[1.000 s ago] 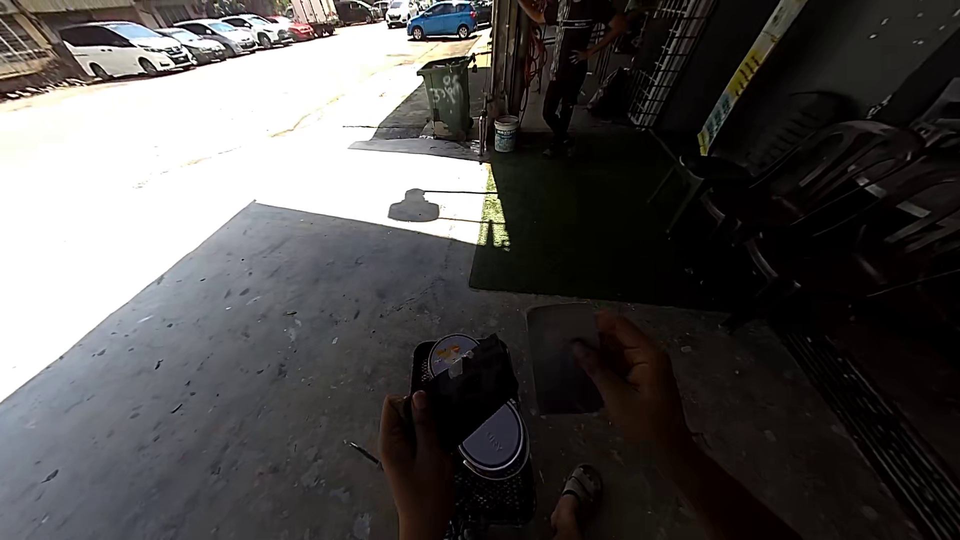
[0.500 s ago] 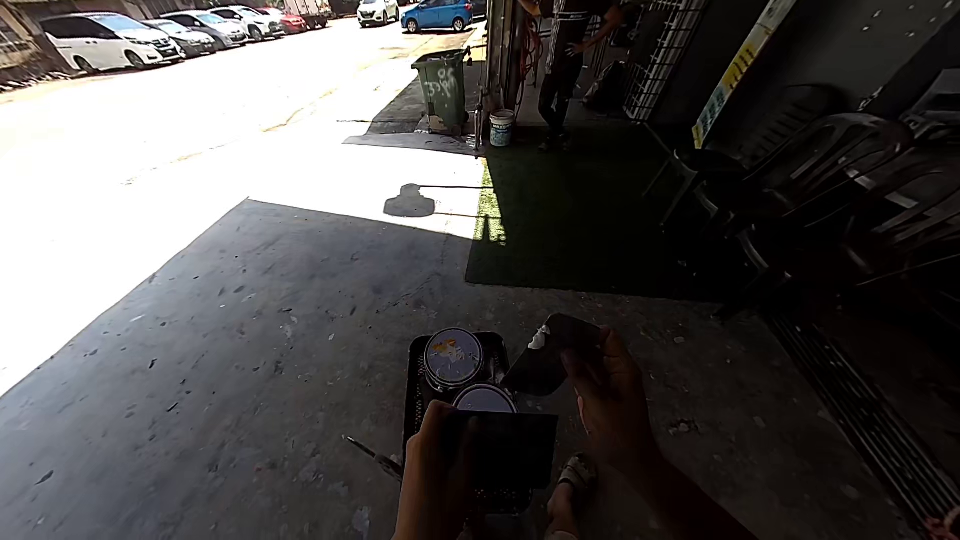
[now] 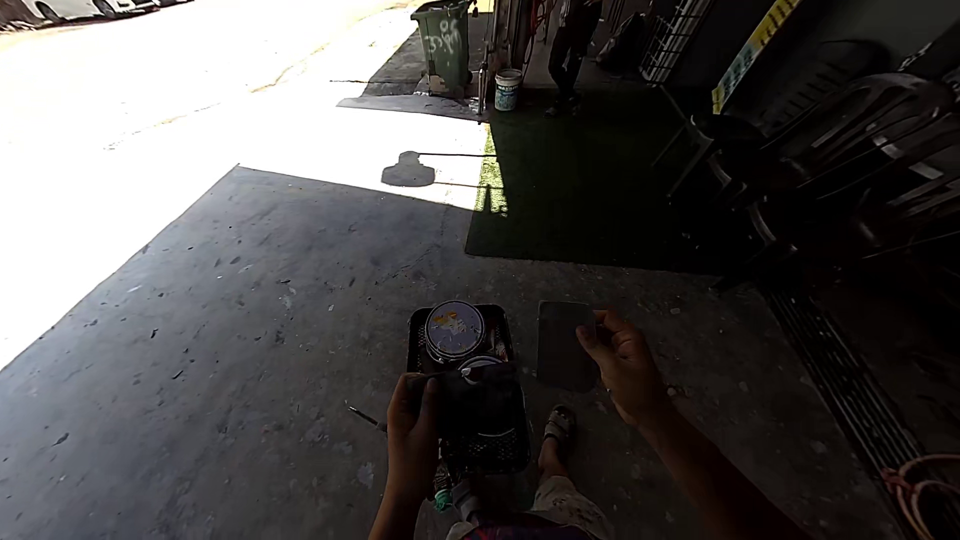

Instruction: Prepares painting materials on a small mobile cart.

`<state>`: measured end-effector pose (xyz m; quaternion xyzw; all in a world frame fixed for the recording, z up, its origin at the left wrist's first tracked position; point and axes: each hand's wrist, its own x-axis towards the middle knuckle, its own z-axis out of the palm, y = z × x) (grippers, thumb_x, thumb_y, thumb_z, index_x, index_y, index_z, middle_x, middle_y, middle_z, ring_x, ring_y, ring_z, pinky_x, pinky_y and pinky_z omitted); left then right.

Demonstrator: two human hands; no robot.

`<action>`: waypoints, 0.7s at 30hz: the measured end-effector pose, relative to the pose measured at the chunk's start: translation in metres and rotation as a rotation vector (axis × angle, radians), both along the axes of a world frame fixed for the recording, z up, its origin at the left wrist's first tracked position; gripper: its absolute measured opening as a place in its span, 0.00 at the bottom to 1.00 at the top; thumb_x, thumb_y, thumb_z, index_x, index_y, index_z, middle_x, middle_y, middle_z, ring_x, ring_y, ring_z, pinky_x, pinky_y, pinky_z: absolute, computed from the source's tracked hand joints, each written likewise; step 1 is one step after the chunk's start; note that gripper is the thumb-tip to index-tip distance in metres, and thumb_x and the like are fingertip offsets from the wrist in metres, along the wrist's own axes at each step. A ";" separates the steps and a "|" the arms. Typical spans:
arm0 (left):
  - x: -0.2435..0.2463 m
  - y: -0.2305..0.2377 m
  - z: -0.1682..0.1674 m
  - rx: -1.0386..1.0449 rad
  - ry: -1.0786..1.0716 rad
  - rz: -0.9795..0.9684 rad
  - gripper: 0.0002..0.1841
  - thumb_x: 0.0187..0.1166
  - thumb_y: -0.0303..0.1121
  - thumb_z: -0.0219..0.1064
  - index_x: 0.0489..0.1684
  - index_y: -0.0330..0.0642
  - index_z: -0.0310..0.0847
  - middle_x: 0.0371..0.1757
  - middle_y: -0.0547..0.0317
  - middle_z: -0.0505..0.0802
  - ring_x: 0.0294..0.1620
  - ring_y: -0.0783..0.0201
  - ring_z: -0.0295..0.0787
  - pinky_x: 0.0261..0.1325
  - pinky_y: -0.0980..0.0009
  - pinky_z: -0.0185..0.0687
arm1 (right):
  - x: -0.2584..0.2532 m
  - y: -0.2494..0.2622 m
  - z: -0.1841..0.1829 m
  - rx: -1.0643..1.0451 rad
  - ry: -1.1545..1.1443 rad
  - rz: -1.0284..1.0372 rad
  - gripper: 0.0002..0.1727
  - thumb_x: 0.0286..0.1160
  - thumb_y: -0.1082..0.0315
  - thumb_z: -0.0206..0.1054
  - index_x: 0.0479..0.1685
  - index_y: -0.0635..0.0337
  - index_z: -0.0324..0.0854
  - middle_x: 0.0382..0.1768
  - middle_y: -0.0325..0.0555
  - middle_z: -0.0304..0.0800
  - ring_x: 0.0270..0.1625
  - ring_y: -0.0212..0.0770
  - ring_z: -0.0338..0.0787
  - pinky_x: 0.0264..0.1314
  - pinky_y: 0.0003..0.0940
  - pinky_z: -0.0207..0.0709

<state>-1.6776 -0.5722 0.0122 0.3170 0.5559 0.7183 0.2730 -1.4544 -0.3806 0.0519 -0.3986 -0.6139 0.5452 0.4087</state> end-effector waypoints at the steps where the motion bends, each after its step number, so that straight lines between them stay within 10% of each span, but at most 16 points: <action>1: 0.000 0.002 -0.006 -0.012 -0.038 -0.019 0.10 0.90 0.31 0.57 0.51 0.31 0.78 0.39 0.47 0.90 0.39 0.57 0.91 0.46 0.64 0.92 | 0.001 -0.001 -0.004 -0.112 0.064 -0.043 0.11 0.83 0.71 0.66 0.59 0.60 0.83 0.44 0.55 0.92 0.42 0.48 0.94 0.44 0.39 0.91; 15: 0.012 0.069 -0.028 -0.107 -0.226 -0.171 0.14 0.94 0.33 0.47 0.50 0.32 0.77 0.39 0.48 0.89 0.41 0.59 0.90 0.50 0.64 0.90 | 0.002 0.021 -0.014 -0.443 0.381 -0.142 0.20 0.84 0.80 0.58 0.73 0.61 0.72 0.56 0.62 0.88 0.50 0.56 0.95 0.52 0.54 0.92; 21: 0.040 0.099 -0.017 -0.099 0.032 0.038 0.10 0.92 0.32 0.52 0.48 0.34 0.76 0.35 0.56 0.88 0.36 0.66 0.89 0.43 0.72 0.89 | -0.013 0.031 -0.013 -0.055 0.248 0.257 0.12 0.81 0.70 0.69 0.60 0.56 0.82 0.49 0.50 0.93 0.48 0.42 0.95 0.53 0.36 0.91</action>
